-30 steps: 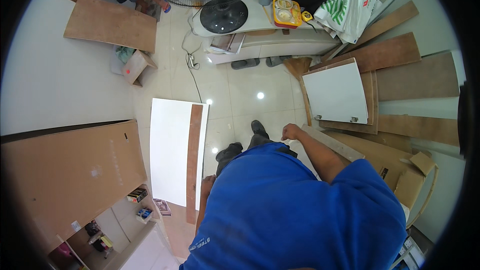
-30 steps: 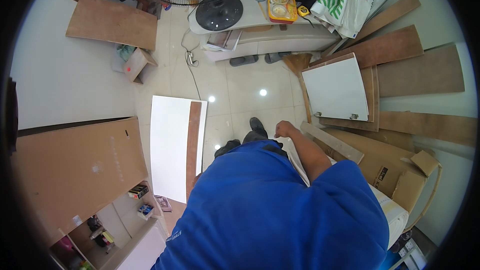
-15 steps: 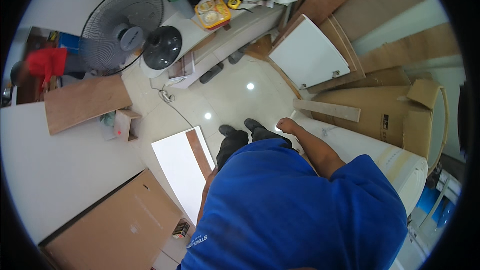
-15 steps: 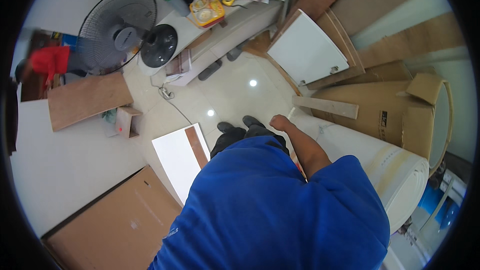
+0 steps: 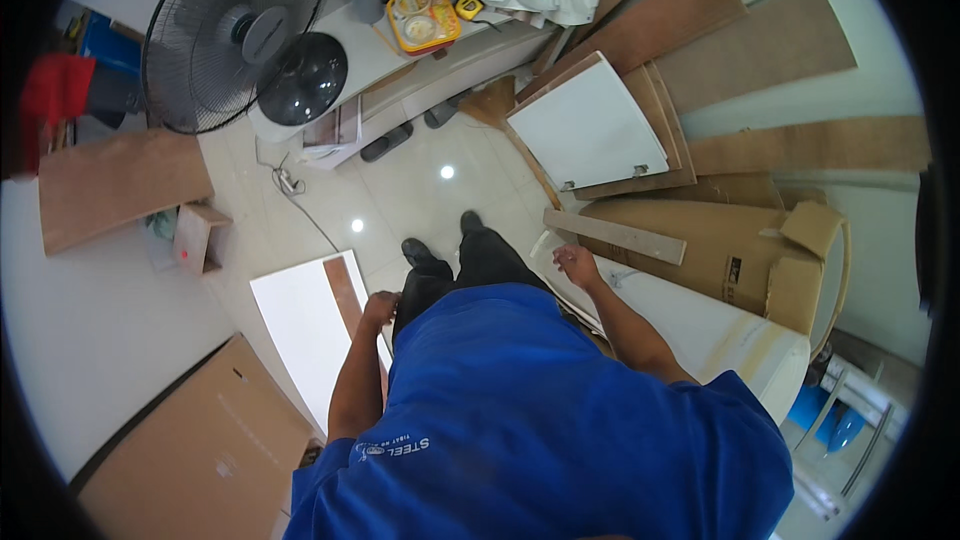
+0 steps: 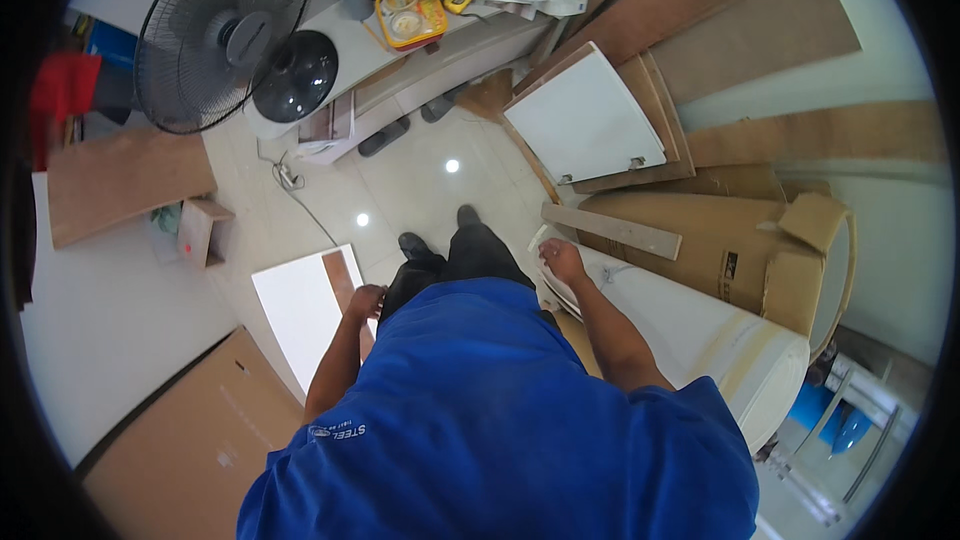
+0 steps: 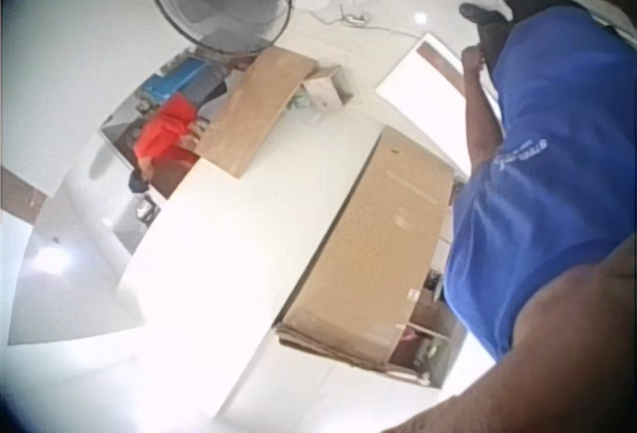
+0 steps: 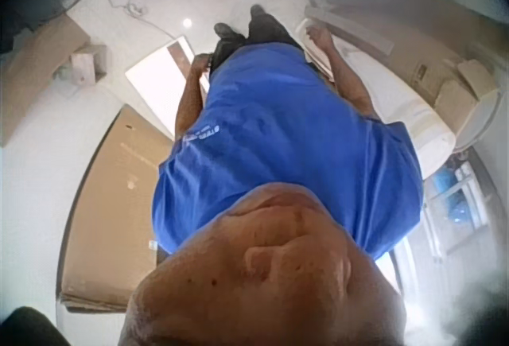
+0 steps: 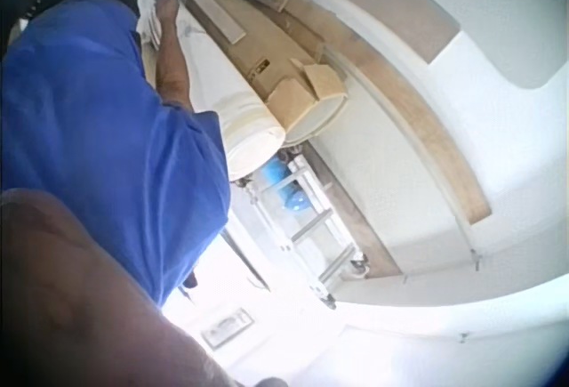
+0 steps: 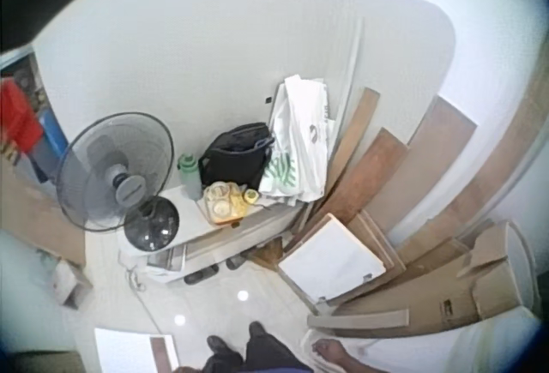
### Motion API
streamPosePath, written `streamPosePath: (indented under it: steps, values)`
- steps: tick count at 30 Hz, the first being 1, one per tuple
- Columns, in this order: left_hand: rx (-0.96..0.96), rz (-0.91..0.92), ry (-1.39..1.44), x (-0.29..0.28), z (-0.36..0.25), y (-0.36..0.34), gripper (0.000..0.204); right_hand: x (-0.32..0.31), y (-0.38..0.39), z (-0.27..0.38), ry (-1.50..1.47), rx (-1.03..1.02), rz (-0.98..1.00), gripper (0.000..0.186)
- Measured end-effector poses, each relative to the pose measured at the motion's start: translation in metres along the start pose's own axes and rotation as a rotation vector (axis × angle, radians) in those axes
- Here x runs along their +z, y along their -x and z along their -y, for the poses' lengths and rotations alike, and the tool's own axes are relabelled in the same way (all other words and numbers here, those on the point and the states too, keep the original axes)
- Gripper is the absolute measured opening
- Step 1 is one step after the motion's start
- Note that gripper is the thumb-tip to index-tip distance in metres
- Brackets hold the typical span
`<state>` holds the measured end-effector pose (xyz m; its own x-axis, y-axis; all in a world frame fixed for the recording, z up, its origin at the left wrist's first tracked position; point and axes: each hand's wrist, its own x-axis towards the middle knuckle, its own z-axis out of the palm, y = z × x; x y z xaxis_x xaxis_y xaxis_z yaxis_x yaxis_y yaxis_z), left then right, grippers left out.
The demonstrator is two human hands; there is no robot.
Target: The person measures a white panel with a tape measure, marks it with a pencil, and cuts it using a utility knife and a wooden straightedge. The person then moves the cut panel aside.
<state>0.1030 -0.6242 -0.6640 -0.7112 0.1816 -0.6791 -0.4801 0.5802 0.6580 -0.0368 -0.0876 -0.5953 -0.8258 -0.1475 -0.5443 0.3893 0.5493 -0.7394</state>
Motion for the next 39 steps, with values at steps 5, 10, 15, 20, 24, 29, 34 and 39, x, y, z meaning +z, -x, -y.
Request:
streamPosePath:
  steps: [5,10,15,20,24,29,34,39]
  values:
    - [-0.472,-0.254,0.661,-0.010,-0.062,0.030,0.040,-0.016,-0.115,0.081,0.207,-0.262,-0.077,0.020]
    - [-0.533,-0.486,0.761,0.025,-0.090,0.071,0.035,-0.032,-0.306,0.179,0.250,-0.518,-0.200,0.032]
    - [-0.719,-0.417,0.781,0.077,-0.139,0.152,0.044,-0.039,-0.484,0.272,0.409,-0.529,-0.266,0.064]
    - [-0.865,-0.450,0.776,0.117,-0.212,0.190,0.048,-0.033,-0.582,0.333,0.546,-0.516,-0.227,0.077]
    - [-0.808,-0.304,0.660,0.136,-0.252,0.189,0.046,-0.023,-0.595,0.354,0.693,-0.342,-0.196,0.087]
    - [-0.917,-0.255,0.779,0.110,-0.280,0.169,0.048,-0.009,-0.593,0.364,0.755,-0.267,-0.344,0.087]
    - [-1.017,-0.349,0.801,0.052,-0.278,0.141,0.049,-0.005,-0.615,0.369,0.611,-0.178,-0.304,0.082]
    - [-0.889,-0.367,0.667,-0.010,-0.226,0.115,0.046,-0.017,-0.593,0.339,0.210,-0.309,-0.262,0.085]
